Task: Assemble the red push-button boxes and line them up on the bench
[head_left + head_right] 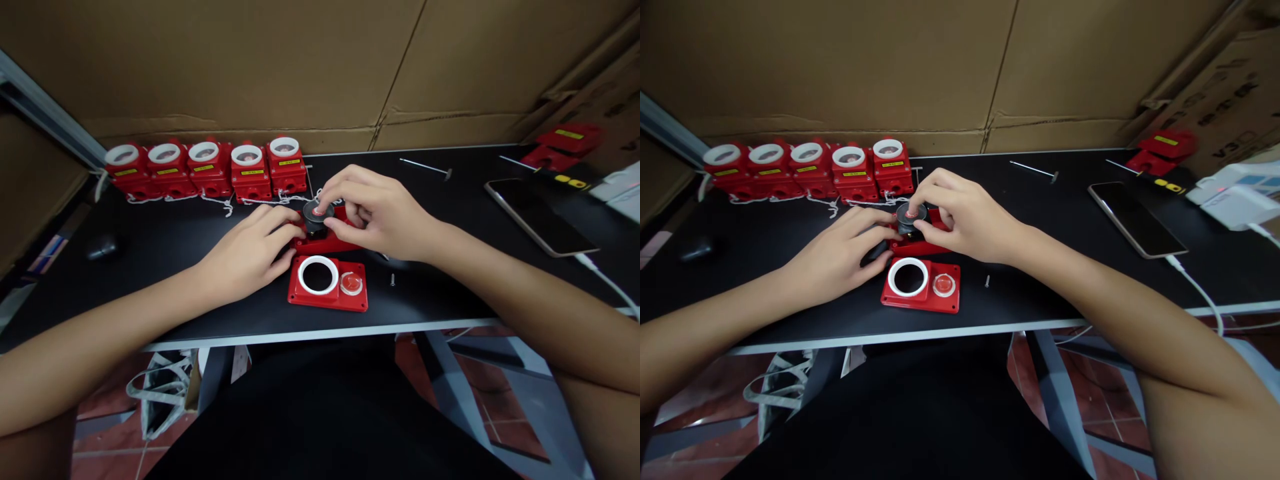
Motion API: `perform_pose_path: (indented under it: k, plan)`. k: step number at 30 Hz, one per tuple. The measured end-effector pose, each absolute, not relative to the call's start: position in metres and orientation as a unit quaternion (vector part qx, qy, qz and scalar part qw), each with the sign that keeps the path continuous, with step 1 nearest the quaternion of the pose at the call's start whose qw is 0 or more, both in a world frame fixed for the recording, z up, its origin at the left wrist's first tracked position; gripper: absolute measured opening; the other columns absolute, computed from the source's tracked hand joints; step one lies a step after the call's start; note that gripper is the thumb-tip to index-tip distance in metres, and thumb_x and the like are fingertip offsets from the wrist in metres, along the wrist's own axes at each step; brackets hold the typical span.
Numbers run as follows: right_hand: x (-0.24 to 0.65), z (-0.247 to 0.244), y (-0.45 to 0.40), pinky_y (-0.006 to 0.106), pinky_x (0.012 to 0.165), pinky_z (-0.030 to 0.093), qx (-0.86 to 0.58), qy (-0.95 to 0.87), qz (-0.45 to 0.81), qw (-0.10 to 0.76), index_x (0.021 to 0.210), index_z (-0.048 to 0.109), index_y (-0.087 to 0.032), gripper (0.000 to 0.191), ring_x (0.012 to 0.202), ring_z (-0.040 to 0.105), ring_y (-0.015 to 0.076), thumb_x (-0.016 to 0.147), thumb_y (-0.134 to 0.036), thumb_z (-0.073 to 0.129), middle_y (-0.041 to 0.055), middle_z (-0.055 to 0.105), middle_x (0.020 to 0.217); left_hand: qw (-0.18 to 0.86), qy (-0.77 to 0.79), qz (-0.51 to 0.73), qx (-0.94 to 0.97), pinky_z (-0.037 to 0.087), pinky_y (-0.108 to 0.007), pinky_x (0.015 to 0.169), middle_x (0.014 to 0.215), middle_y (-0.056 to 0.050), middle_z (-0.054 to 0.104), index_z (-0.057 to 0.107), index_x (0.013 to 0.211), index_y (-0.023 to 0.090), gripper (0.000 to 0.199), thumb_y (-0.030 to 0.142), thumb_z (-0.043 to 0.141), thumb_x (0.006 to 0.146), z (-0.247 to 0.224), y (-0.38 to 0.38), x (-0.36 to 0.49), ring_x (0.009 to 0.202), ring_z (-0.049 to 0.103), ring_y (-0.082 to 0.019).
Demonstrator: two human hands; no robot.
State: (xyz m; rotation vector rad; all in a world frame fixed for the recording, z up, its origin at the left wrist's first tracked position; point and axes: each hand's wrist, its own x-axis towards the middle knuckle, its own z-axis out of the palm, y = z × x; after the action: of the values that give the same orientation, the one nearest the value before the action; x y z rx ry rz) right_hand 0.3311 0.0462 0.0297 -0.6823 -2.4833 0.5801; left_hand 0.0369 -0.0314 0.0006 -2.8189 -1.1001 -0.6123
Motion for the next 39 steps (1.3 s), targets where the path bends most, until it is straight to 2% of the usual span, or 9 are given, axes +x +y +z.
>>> perform_pose_path:
  k: [9, 12, 14, 16, 19, 22, 25, 32, 39]
  plan:
    - [0.337, 0.037, 0.043, 0.036, 0.071, 0.049, -0.259, -0.912, 0.19, 0.255, 0.123, 0.078, -0.022, 0.028, 0.065, 0.049, 0.0079, 0.111, -0.041, 0.06, 0.013, 0.072, 0.146, 0.035, -0.356, -0.206, -0.911, 0.067, -0.058, 0.112, 0.146, -0.021, 0.077, 0.078, 0.133, 0.014, 0.025, 0.018, 0.06, 0.118, 0.003, -0.032, 0.039, 0.131, 0.074, -0.038]
    - [0.348, 0.049, 0.045, 0.037, 0.072, 0.047, -0.269, -0.916, 0.16, 0.253, 0.109, 0.074, -0.023, 0.025, 0.067, 0.049, 0.0111, 0.111, -0.043, 0.058, 0.0098, 0.076, 0.122, 0.052, -0.377, -0.203, -0.902, 0.066, -0.06, 0.111, 0.146, -0.021, 0.077, 0.08, 0.132, 0.016, 0.03, 0.012, 0.058, 0.112, 0.011, -0.036, 0.038, 0.13, 0.073, -0.039]
    - [0.356, 0.057, 0.047, 0.037, 0.073, 0.046, -0.258, -0.929, 0.18, 0.196, 0.098, 0.07, -0.025, 0.029, 0.069, 0.05, 0.014, 0.111, -0.047, 0.059, 0.0059, 0.072, 0.098, 0.076, -0.394, -0.209, -0.892, 0.066, -0.059, 0.106, 0.14, -0.02, 0.077, 0.082, 0.129, 0.017, 0.03, 0.012, 0.059, 0.109, 0.019, -0.041, 0.038, 0.123, 0.074, -0.038]
    - [0.364, 0.065, 0.049, 0.037, 0.073, 0.046, -0.241, -0.938, 0.217, 0.124, 0.09, 0.067, -0.026, 0.032, 0.071, 0.055, 0.0158, 0.111, -0.049, 0.059, 0.0041, 0.07, 0.087, 0.091, -0.392, -0.224, -0.887, 0.066, -0.056, 0.099, 0.129, -0.017, 0.077, 0.082, 0.124, 0.019, 0.024, 0.017, 0.064, 0.108, 0.027, -0.045, 0.037, 0.114, 0.073, -0.036]
    - [0.37, 0.069, 0.053, 0.036, 0.077, 0.048, -0.223, -0.942, 0.241, 0.071, 0.092, 0.072, -0.025, 0.023, 0.079, 0.065, 0.0171, 0.106, -0.037, 0.06, 0.0046, 0.077, 0.092, 0.07, -0.357, -0.224, -0.904, 0.065, -0.052, 0.091, 0.115, -0.012, 0.076, 0.082, 0.122, 0.023, 0.019, 0.033, 0.069, 0.111, 0.034, -0.051, 0.038, 0.102, 0.072, -0.032]
    - [0.371, 0.068, 0.053, 0.032, 0.079, 0.048, -0.209, -0.945, 0.247, 0.041, 0.097, 0.078, -0.023, 0.02, 0.08, 0.069, 0.0147, 0.102, -0.028, 0.06, 0.0025, 0.08, 0.095, 0.051, -0.32, -0.209, -0.923, 0.065, -0.046, 0.086, 0.111, -0.012, 0.076, 0.082, 0.127, 0.021, 0.028, 0.045, 0.075, 0.113, 0.034, -0.055, 0.042, 0.099, 0.072, -0.03]
    - [0.371, 0.07, 0.048, 0.03, 0.076, 0.047, -0.206, -0.945, 0.252, 0.016, 0.1, 0.082, -0.022, 0.024, 0.076, 0.066, 0.0119, 0.107, -0.036, 0.064, 0.0009, 0.081, 0.095, 0.048, -0.29, -0.175, -0.94, 0.064, -0.043, 0.083, 0.111, -0.013, 0.078, 0.081, 0.131, 0.018, 0.035, 0.048, 0.078, 0.114, 0.032, -0.057, 0.045, 0.097, 0.072, -0.03]
    - [0.379, 0.082, 0.036, 0.033, 0.07, 0.048, -0.217, -0.945, 0.243, 0.016, 0.103, 0.09, -0.023, 0.04, 0.072, 0.067, 0.0145, 0.113, -0.054, 0.068, 0.0048, 0.086, 0.095, 0.067, -0.269, -0.162, -0.947, 0.064, -0.042, 0.084, 0.115, -0.015, 0.081, 0.076, 0.135, 0.014, 0.05, 0.06, 0.076, 0.115, 0.029, -0.062, 0.046, 0.098, 0.077, -0.031]
    - [0.37, 0.072, 0.027, 0.026, 0.072, 0.049, -0.161, -0.945, 0.285, -0.006, 0.114, 0.095, -0.024, 0.028, 0.075, 0.073, 0.0102, 0.115, -0.042, 0.073, 0.0018, 0.089, 0.101, 0.027, -0.292, -0.136, -0.946, 0.064, -0.038, 0.081, 0.118, -0.011, 0.087, 0.069, 0.136, 0.018, 0.052, 0.062, 0.08, 0.112, 0.025, -0.067, 0.044, 0.097, 0.085, -0.029]
